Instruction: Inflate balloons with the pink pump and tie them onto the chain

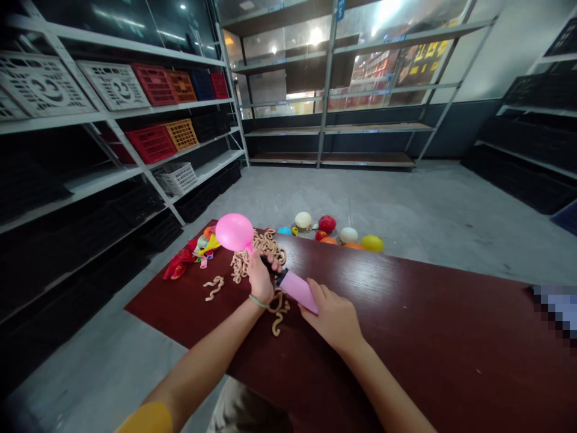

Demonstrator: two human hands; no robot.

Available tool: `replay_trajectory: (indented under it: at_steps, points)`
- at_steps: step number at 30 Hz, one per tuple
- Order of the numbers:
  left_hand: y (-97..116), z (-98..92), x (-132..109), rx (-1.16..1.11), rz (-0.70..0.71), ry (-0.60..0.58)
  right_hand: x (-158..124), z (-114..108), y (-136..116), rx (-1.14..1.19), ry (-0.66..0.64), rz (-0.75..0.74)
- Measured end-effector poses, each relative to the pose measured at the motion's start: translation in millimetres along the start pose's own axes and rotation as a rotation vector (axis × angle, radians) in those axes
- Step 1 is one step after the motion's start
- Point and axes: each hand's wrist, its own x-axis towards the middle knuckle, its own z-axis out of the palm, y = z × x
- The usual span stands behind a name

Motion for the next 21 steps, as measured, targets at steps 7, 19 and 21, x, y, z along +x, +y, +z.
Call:
replay_trajectory:
  at_steps: [7,19,21]
  points:
    - [23,-7.0,19,-0.06,0.092,0.006,2,-1,27,-0.066,0.031,-0.107]
    - [32,-8.5,19,-0.097,0.163,0.066,1,1,-1,-0.066,0.069,-0.06]
    - [15,-0.6,8,-0.036,0.109,-0.021,-1,4,-9,-0.02,0.063,-0.005]
